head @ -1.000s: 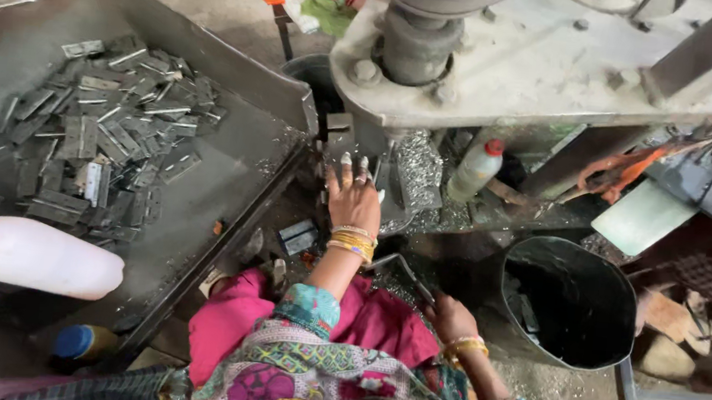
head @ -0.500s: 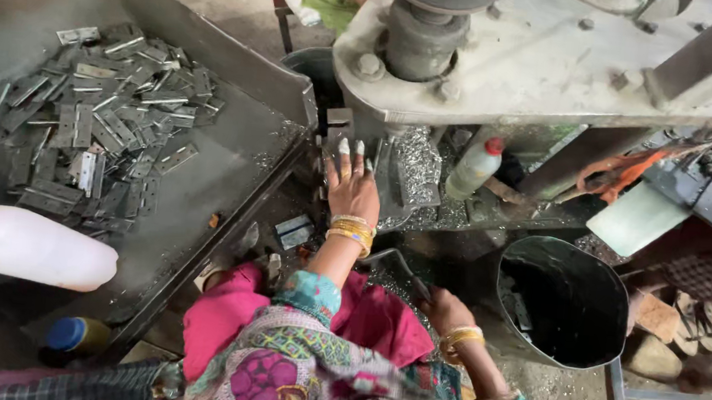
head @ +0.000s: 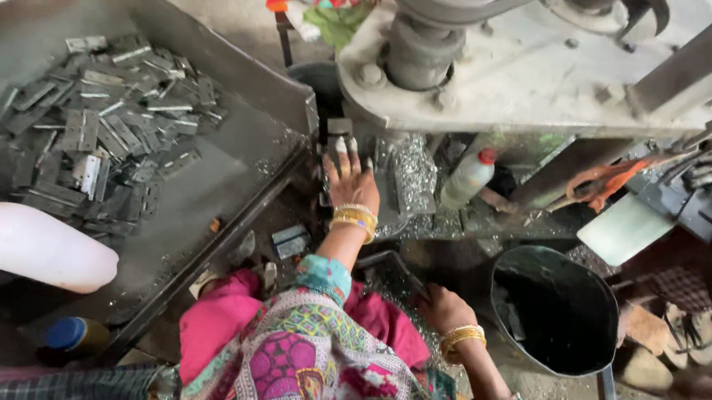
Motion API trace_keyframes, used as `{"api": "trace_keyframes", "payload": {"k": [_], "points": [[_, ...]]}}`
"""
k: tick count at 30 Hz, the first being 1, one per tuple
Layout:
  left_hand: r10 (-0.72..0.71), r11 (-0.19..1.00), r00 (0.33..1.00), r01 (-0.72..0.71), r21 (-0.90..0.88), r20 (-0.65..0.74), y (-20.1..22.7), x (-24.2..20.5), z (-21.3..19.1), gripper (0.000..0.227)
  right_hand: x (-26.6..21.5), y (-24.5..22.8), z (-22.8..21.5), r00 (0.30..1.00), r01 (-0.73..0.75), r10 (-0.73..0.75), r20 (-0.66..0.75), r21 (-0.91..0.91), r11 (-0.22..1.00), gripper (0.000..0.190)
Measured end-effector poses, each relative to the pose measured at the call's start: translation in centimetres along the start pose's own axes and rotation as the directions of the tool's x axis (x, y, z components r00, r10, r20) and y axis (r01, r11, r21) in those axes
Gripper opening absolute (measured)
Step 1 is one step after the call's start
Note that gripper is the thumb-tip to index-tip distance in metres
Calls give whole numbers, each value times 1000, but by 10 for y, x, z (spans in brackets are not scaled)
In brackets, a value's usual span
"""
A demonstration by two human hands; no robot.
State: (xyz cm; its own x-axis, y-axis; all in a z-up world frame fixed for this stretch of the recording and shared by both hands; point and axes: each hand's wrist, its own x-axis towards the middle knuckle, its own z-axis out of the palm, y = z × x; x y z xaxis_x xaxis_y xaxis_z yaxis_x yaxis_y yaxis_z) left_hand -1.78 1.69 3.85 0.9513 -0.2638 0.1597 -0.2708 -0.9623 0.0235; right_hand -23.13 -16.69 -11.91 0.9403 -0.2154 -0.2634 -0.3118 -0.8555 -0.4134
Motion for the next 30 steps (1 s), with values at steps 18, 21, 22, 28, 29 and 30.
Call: {"api": "trace_keyframes", "payload": {"k": [18, 21, 22, 28, 29, 30], "points": [[351, 910, 869, -404, -91, -349, -37, -89, 13, 35, -44, -113, -135, 880, 117, -96, -465, 17, 993, 34], [215, 893, 908, -332, -305, -358, -32, -84, 5, 27, -45, -136, -158, 903, 92, -112, -415, -68, 993, 35], [129, 871, 939, -262, -416, -320, -21, -77, 2, 28, -46, -139, -160, 917, 61, -90, -388, -87, 994, 36], [37, 998, 989, -45, -50, -144, 30, -37, -14, 13, -50, -139, -155, 918, 143, -175, -355, -116, 983, 33], [25, 991, 996, -35, -126, -82, 29, -40, -15, 16, -50, -138, -156, 905, 173, -201, -375, -107, 979, 32], [18, 980, 1000, -21, -199, -19, 24, -45, -15, 20, -50, -138, -158, 915, 163, -190, -356, -105, 981, 32]]}}
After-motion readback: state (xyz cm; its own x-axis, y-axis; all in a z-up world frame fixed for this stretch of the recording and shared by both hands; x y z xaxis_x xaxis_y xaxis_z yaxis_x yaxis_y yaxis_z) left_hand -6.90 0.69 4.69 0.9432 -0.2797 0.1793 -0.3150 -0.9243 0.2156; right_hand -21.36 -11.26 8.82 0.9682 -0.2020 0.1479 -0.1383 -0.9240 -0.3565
